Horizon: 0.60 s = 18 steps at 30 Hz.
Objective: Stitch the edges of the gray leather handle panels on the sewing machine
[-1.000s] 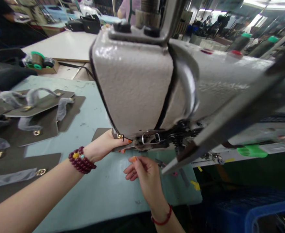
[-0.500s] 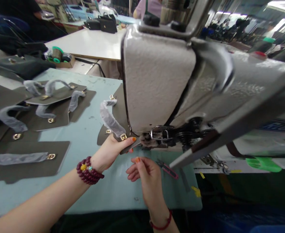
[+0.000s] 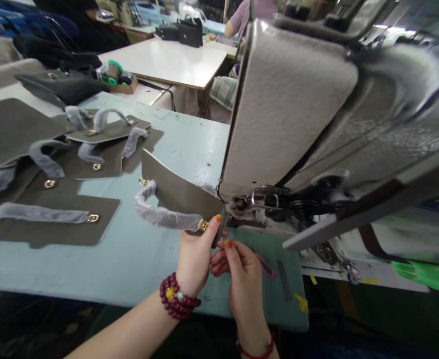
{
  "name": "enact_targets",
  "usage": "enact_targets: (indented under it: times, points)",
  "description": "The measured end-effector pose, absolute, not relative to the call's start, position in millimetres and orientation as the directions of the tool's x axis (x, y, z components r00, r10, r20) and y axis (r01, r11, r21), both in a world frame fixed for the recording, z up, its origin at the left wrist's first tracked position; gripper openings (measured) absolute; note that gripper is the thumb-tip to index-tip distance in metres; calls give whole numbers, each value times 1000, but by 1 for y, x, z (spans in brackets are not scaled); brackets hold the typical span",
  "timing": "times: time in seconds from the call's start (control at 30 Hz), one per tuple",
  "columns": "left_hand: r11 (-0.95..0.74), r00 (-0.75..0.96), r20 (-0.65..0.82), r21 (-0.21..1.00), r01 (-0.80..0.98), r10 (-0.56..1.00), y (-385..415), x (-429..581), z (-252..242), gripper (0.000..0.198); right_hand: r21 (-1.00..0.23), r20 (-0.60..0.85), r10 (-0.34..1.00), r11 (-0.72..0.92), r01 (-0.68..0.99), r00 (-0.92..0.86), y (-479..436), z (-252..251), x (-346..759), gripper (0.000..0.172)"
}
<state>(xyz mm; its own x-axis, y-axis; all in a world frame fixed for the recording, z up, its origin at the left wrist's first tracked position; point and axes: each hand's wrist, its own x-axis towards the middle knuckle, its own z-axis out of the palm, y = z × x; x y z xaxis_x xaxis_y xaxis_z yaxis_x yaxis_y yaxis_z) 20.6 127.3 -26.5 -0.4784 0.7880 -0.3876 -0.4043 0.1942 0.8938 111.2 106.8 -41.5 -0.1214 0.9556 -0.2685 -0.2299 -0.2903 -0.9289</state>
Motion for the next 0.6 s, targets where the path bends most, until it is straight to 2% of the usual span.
enact_targets:
  times: [0.1, 0.23, 0.3, 0.37, 0.43, 0.5, 0.57, 0.6]
  points:
    - [191, -478, -423, 867, -460, 769, 123, 36, -28, 34, -937, -277, 956, -290, -196, -94, 108, -38, 119, 30]
    - [127, -535, -369, 891, -435, 760, 123, 47, -30, 36, -961, -261, 963, -265, -79, -62, 106, -38, 139, 31]
    - [120, -525, -359, 893, -435, 772, 120, 49, -33, 36, -973, -220, 975, -218, 81, -17, 103, -44, 157, 33]
    - [142, -472, -380, 874, -465, 796, 109, 49, -37, 35, -939, -113, 993, -122, 321, 47, 101, -55, 178, 36]
    - [236, -352, -451, 827, -509, 820, 88, 44, -41, 41, -815, 62, 997, 24, 579, 46, 97, -70, 198, 38]
    - [446, -84, -544, 758, -476, 835, 63, 31, -39, 47, -618, 192, 981, 138, 774, -21, 94, -87, 212, 43]
    - [636, 263, -581, 725, -263, 770, 48, 5, -26, 49, -439, 241, 966, 198, 876, -97, 93, -100, 218, 43]
    - [626, 308, -567, 768, -137, 764, 49, -12, -16, 46, -370, 249, 961, 212, 905, -123, 92, -105, 218, 41]
